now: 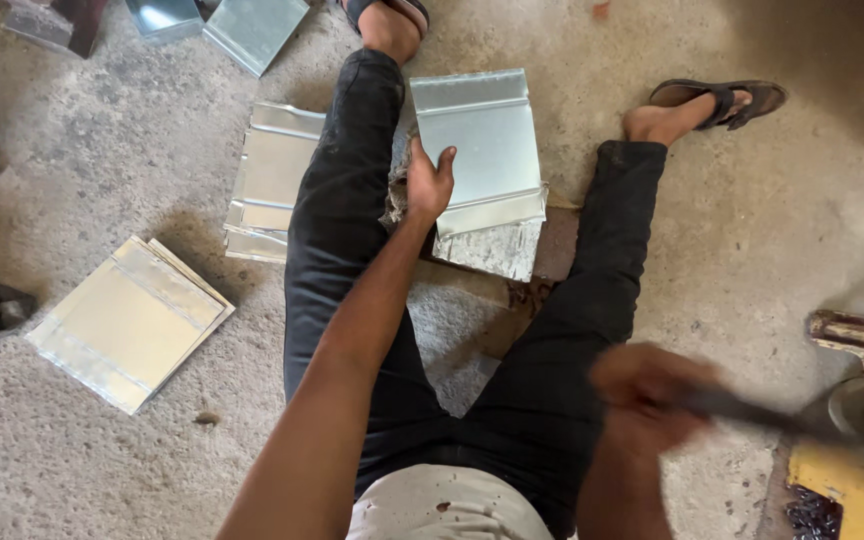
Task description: The person sits on the floor and repeatedly hammers a rectangular metal sheet placed on a wooden block. They adjust the sheet's position and flip it over to work on different edges and surfaces.
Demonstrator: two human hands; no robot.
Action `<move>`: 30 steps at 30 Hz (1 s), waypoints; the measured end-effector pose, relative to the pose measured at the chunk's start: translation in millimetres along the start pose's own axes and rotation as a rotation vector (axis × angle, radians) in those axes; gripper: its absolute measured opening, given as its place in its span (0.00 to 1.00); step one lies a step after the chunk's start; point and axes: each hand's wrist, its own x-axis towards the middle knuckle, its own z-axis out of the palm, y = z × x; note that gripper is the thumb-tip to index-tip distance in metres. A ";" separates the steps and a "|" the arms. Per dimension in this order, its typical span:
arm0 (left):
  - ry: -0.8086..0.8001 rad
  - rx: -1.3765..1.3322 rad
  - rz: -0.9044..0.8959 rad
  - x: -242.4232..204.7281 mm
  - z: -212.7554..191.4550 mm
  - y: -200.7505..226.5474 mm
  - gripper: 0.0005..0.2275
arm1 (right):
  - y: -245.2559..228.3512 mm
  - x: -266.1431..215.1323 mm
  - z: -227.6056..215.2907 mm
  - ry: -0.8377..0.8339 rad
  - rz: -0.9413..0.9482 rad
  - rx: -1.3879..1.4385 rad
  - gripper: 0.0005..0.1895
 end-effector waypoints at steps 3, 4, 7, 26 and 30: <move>-0.045 -0.007 -0.057 -1.0 -0.3 2.0 0.24 | -14.6 4.9 -2.2 0.160 -0.366 -0.126 0.31; -0.061 -0.011 -0.074 0.1 -0.9 2.6 0.24 | 8.0 2.9 -3.6 0.165 -0.425 -0.118 0.29; -0.030 -0.029 -0.031 -0.1 0.1 0.9 0.23 | 109.9 -34.7 11.2 0.062 -0.346 -0.333 0.21; 0.088 0.173 0.067 -6.4 -1.3 -9.0 0.19 | 91.2 -11.9 -20.6 0.379 -0.556 -0.330 0.22; 0.041 0.097 0.001 -4.5 -2.4 -12.6 0.21 | 138.4 -55.6 -3.4 -0.212 0.480 -0.460 0.16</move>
